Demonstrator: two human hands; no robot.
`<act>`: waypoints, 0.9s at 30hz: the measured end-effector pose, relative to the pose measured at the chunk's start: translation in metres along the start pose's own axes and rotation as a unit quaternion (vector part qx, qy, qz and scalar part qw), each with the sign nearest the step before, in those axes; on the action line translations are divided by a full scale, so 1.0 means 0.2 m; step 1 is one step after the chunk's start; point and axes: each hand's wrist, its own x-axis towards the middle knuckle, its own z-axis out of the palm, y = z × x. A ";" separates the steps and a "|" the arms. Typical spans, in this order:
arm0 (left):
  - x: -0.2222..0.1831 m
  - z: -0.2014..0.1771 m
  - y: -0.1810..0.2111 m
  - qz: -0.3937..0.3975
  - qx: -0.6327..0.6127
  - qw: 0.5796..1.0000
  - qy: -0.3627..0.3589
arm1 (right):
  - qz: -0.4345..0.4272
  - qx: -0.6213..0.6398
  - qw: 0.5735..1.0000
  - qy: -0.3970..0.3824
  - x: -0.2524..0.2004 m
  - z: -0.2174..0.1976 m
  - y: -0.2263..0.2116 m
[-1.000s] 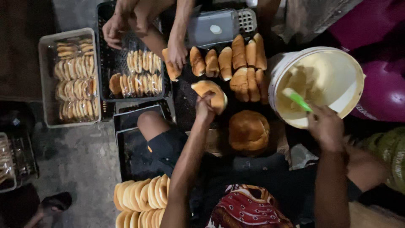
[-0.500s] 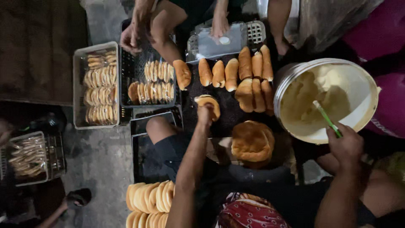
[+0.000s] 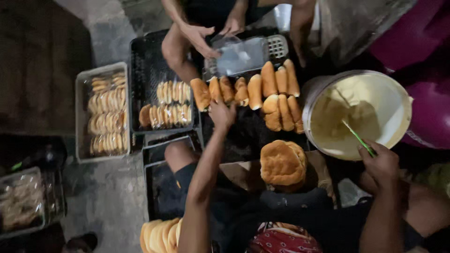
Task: The person spreads a yellow paste onto bread rolls and places them into plastic bags alongside other long rolls.
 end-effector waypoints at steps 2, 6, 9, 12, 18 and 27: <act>-0.29 -0.15 0.18 0.120 -0.064 0.986 -0.099 | -0.083 -0.065 0.994 0.022 0.03 -0.02 0.02; -0.85 -0.41 0.50 0.421 -0.098 0.864 -0.257 | -0.001 -0.130 0.991 -0.031 0.26 0.03 0.09; -1.07 -0.46 0.66 0.410 -0.054 0.887 -0.208 | -0.060 -0.079 0.992 -0.075 0.54 0.20 0.17; -1.07 -0.45 0.68 0.405 -0.077 0.893 -0.178 | 0.046 -0.093 0.976 -0.190 0.86 0.46 0.14; -0.92 -0.50 0.53 0.209 -0.223 0.901 -0.308 | 0.110 0.160 0.957 -0.214 0.98 0.86 0.01; -0.83 -0.21 0.29 -0.203 -0.521 0.747 -0.361 | 0.084 0.312 0.913 -0.247 0.74 0.50 0.07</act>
